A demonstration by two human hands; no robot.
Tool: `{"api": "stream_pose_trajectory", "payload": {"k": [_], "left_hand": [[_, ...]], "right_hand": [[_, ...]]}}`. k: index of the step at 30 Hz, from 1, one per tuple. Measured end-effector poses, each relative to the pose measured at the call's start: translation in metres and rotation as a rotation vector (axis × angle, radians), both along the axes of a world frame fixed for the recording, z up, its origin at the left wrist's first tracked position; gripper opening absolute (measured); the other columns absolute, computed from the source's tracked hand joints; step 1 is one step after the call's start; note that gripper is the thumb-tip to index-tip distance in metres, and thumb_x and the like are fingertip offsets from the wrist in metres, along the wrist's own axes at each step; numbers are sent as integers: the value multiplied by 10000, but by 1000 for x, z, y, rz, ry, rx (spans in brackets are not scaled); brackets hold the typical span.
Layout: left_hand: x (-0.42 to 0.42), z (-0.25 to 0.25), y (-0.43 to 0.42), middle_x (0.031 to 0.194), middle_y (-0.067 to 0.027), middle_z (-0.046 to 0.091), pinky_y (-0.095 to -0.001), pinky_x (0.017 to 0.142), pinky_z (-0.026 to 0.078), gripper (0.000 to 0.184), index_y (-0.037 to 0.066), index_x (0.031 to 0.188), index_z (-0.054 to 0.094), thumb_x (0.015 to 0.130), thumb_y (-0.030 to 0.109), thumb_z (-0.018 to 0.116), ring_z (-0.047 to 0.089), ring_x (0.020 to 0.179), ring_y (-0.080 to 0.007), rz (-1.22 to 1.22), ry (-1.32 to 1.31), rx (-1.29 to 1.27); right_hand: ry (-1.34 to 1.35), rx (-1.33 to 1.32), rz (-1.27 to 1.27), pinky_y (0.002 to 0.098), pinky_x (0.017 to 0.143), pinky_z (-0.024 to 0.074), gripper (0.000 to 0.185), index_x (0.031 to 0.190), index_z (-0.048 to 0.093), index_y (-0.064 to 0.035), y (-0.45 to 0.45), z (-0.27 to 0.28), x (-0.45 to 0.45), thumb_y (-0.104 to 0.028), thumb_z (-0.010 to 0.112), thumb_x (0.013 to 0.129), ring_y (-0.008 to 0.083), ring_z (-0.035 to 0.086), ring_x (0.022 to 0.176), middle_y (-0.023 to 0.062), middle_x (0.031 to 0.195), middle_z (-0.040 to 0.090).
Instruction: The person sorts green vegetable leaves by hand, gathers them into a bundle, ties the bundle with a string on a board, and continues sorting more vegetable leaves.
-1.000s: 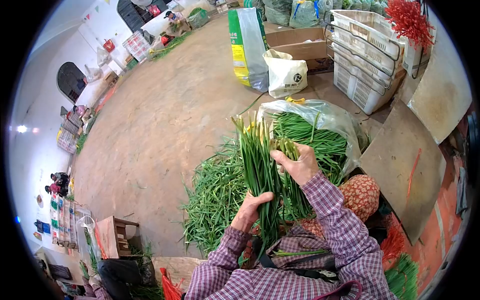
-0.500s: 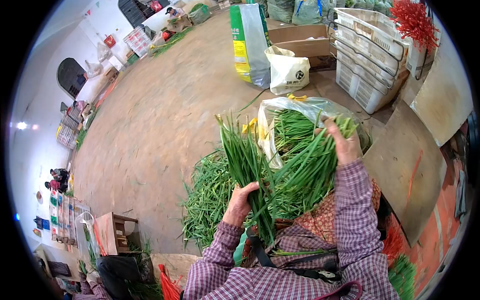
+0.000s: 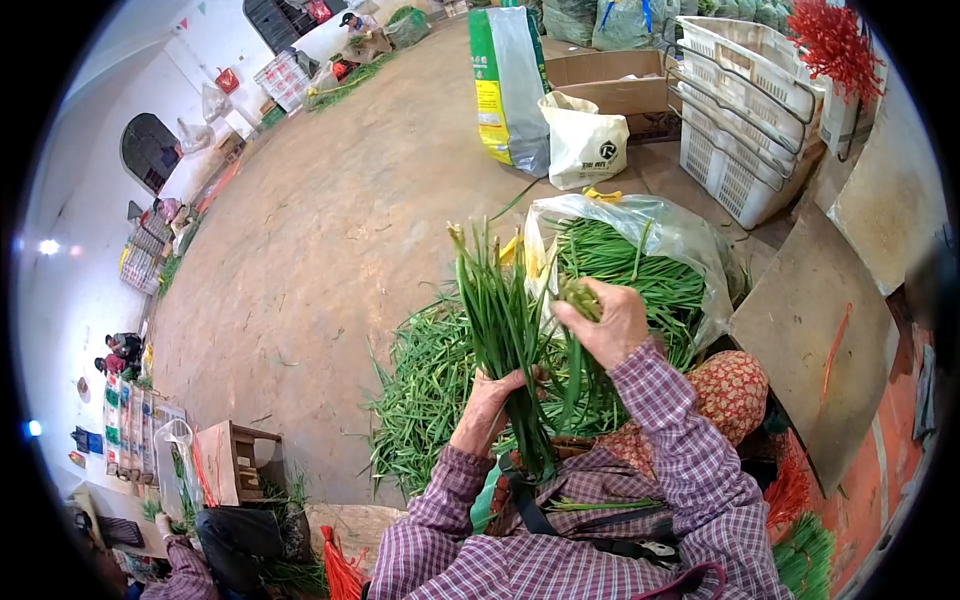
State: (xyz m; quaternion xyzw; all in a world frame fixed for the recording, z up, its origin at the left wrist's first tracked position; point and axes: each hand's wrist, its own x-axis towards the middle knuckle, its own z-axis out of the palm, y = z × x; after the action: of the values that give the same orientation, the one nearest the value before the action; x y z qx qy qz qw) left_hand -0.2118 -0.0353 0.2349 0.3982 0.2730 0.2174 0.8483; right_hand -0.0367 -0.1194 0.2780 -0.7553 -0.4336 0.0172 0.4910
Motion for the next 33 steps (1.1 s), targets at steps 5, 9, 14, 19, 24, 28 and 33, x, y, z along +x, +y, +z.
{"api": "stream_pose_trajectory", "payload": {"k": [5, 9, 14, 19, 24, 28, 33], "left_hand": [[-15, -4, 16, 797, -95, 628, -269, 546, 489, 231, 4, 1017, 589, 828, 102, 677, 599, 687, -159, -27, 73, 23], [-23, -5, 21, 810, -111, 620, -257, 530, 469, 246, -5, 1030, 581, 822, 95, 668, 595, 674, -165, -25, -33, 23], [-41, -1, 38, 790, -107, 598, -250, 505, 444, 342, -18, 1077, 541, 791, 110, 680, 547, 606, -143, -34, -9, 116], [-40, 6, 37, 716, -90, 598, -242, 468, 419, 160, 7, 953, 572, 820, 41, 653, 527, 533, -135, -47, 34, 151], [-29, 11, 20, 720, -73, 590, -234, 450, 408, 150, 4, 932, 566, 816, 40, 654, 519, 511, -129, -92, 24, 135], [-31, 3, 16, 813, -63, 604, -223, 460, 390, 207, 7, 1021, 559, 825, 9, 626, 520, 578, -113, -141, 35, 91], [-23, -1, 7, 816, -70, 612, -225, 458, 396, 225, 0, 1026, 561, 815, 5, 638, 519, 568, -113, -206, -1, 25]], "right_hand": [[108, 112, 48, 265, 428, 449, 183, 842, 696, -78, -16, -3, 26, -259, 692, 814, 79, 540, 493, 20, 642, 655], [215, 197, -67, 264, 418, 454, 209, 873, 688, -70, -15, -11, 41, -272, 686, 819, 83, 533, 477, 24, 616, 635], [-97, 138, -403, 243, 368, 402, 258, 906, 695, -99, -39, -20, 98, -342, 653, 831, 64, 488, 445, 2, 584, 614], [169, 31, -245, 228, 443, 456, 222, 976, 682, -107, -35, -7, 77, -280, 651, 840, 69, 530, 506, 1, 656, 635], [600, 83, 302, 233, 554, 513, 297, 1045, 662, -62, -7, 21, 32, -206, 724, 792, 79, 576, 616, 26, 793, 656], [892, 141, 400, 225, 537, 496, 390, 1116, 627, -14, 0, 14, 29, -211, 739, 798, 77, 561, 617, 25, 776, 619], [1049, 373, 546, 264, 532, 516, 536, 1123, 552, 28, 0, -12, 22, -249, 795, 734, 134, 586, 689, 33, 825, 589]]}}
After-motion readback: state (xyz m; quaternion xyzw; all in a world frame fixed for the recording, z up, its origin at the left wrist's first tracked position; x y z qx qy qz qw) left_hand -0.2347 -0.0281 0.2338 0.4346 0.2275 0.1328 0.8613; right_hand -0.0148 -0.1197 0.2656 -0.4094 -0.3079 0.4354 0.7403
